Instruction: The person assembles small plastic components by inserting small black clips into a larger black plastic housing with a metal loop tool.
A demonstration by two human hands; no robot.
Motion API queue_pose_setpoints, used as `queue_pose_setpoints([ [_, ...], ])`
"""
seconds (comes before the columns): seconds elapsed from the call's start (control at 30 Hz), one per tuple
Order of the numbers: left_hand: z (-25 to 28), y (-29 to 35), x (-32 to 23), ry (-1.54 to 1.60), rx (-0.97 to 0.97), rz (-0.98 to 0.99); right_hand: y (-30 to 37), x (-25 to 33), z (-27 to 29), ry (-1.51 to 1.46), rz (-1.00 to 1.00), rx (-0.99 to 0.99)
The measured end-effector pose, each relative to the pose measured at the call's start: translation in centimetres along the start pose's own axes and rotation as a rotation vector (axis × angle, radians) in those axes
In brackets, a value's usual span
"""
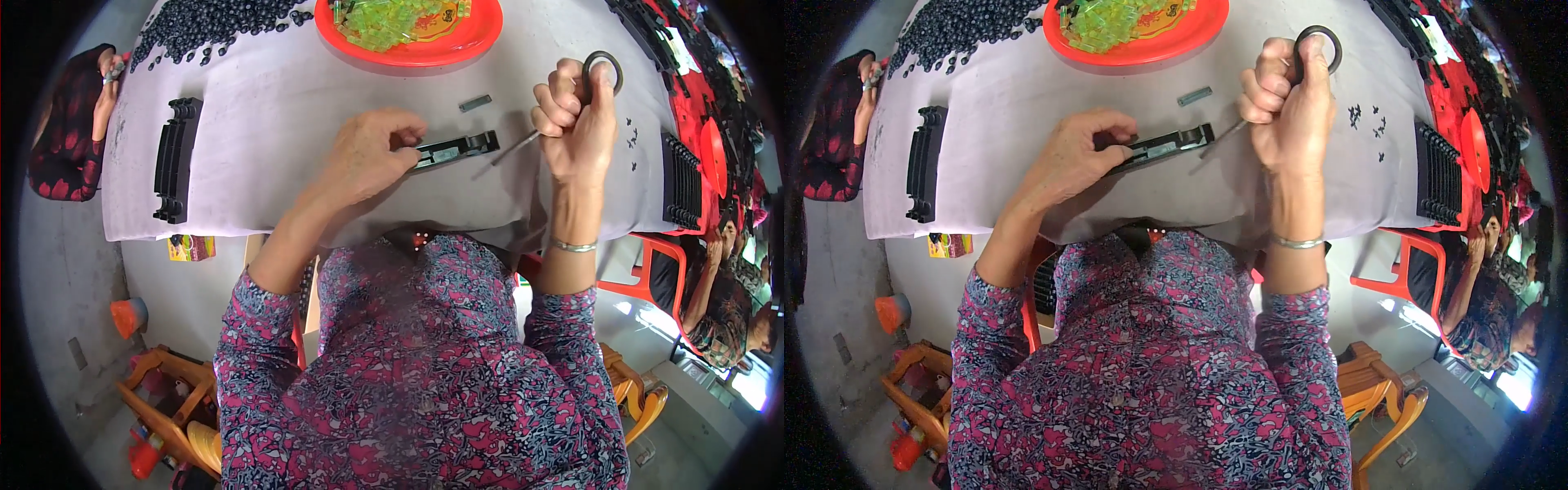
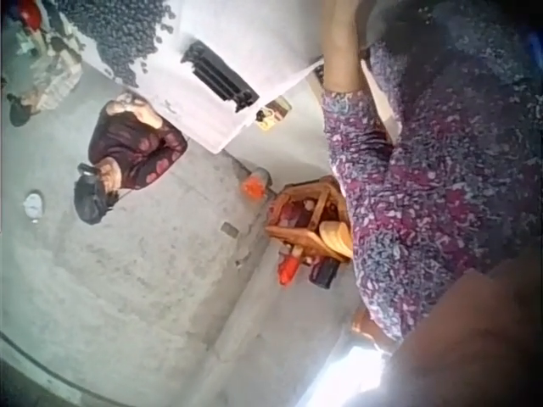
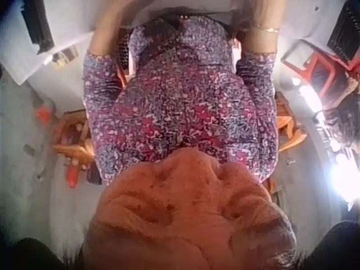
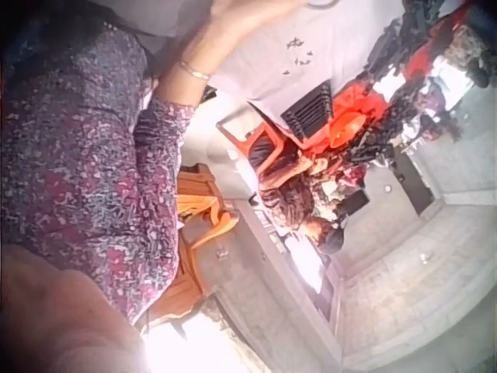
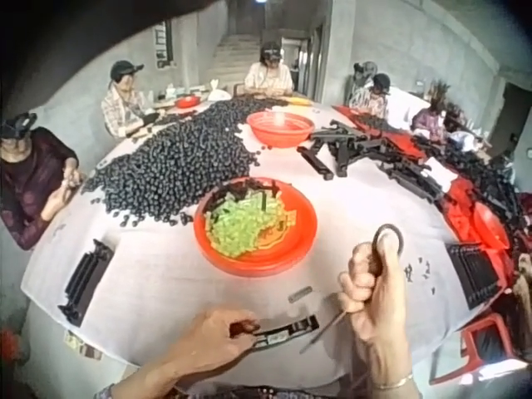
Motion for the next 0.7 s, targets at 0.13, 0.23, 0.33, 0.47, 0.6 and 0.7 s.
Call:
queue_pose_setpoints([
  [0.13, 0.8, 1.5, -1.0, 0.054, -0.061, -0.075, -0.4, 0.1, 3.1, 0.310, -0.167, -0.210],
  [0.23, 0.1, 2.5, -1.4, -0.149, -0.070, -0.163, -0.9, -1.0, 4.2, 0.514, -0.297, -0.270],
  [0.33, -0.8, 3.1, -0.9, -0.339, -0.111, -0.233, -1.4, -1.7, 4.4, 0.606, -0.276, -0.290],
  [0.47, -1.3, 3.3, -0.3, -0.379, -0.174, -0.225, -1.8, -1.6, 5.2, 1.028, -0.127, -0.342],
  [0.6, -1.3, 3.5, -1.6, -0.380, -0.234, -0.238, 0.3, -0.9, 4.2, 1.113, 0.434, -0.509],
  [0.7, -1.3, 3.6, -2.2, -0.318, -0.292, -0.220, 5.2, -1.6, -0.2, 0.806, 0.196, -0.381],
])
Point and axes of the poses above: each hand's wrist, its own y-axis away from the middle knuckle, its own z-axis out of the back of the hand, x = y × z, the point moved 2 cm from there along -y, towards the middle knuckle, and after that the axes turned 12 degrees about -z, right-handed, at the moved point
